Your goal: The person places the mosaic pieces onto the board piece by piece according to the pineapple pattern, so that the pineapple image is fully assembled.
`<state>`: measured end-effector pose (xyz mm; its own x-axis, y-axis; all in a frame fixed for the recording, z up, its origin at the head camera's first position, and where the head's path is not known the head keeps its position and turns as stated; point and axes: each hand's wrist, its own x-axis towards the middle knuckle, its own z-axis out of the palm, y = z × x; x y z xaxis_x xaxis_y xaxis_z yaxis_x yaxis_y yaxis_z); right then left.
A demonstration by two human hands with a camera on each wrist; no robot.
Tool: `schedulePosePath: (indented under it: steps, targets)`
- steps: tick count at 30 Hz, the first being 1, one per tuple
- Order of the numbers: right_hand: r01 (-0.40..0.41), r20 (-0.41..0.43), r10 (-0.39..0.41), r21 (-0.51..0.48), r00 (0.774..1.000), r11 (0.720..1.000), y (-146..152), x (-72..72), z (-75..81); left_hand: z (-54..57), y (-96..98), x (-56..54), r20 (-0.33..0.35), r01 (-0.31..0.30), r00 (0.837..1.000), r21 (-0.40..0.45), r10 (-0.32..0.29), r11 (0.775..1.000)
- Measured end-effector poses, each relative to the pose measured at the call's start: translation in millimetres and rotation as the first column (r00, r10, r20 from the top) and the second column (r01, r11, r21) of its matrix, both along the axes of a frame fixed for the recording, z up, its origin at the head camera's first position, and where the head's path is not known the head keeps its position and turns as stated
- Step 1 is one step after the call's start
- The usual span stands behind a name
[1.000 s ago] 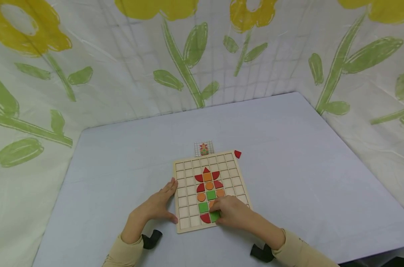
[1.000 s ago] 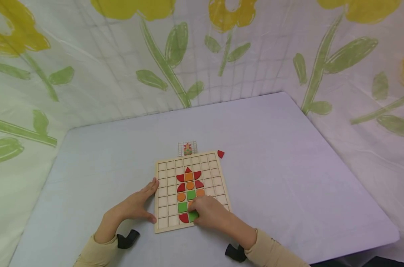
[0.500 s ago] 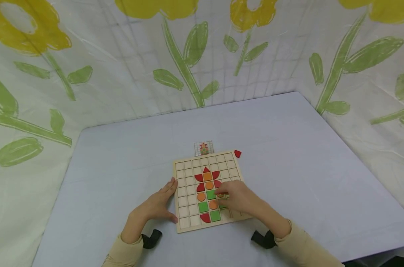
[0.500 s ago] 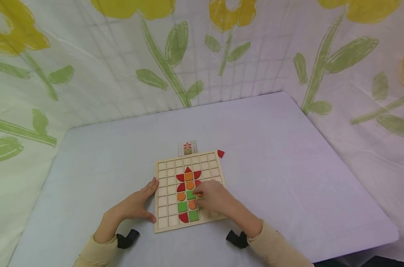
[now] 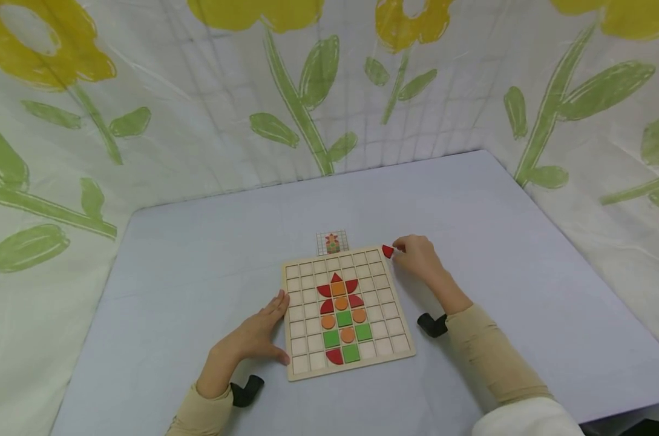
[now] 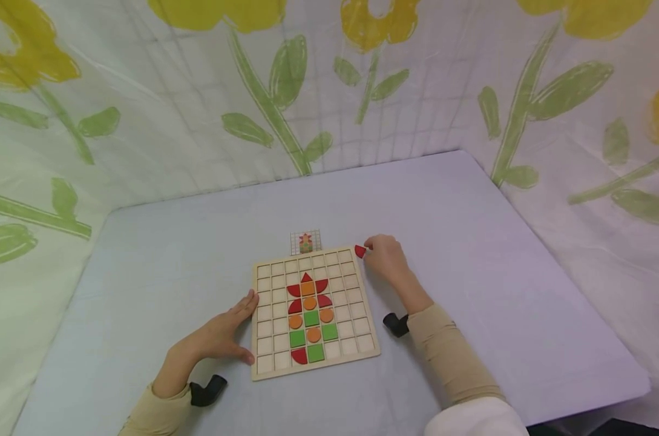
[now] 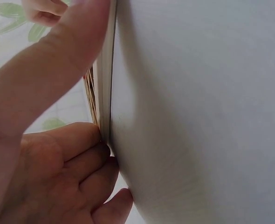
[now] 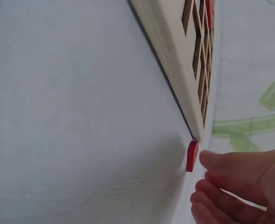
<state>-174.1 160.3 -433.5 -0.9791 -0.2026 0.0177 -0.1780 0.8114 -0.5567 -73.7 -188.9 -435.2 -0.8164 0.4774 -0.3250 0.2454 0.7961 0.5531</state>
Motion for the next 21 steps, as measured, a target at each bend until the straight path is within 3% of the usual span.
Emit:
schedulePosePath:
  steps: [9,21]
  targets:
    - [0.002,0.109,-0.007,0.049,0.994,0.999,-6,-13.9,-0.8,3.1,2.0,0.3,0.020,-0.012,1.000,0.012,0.012,1.000]
    - [-0.021,0.096,0.013,0.088,0.995,0.996,-8,-19.8,-4.3,0.3,1.0,-0.9,0.024,-0.019,1.000,-0.007,0.019,1.000]
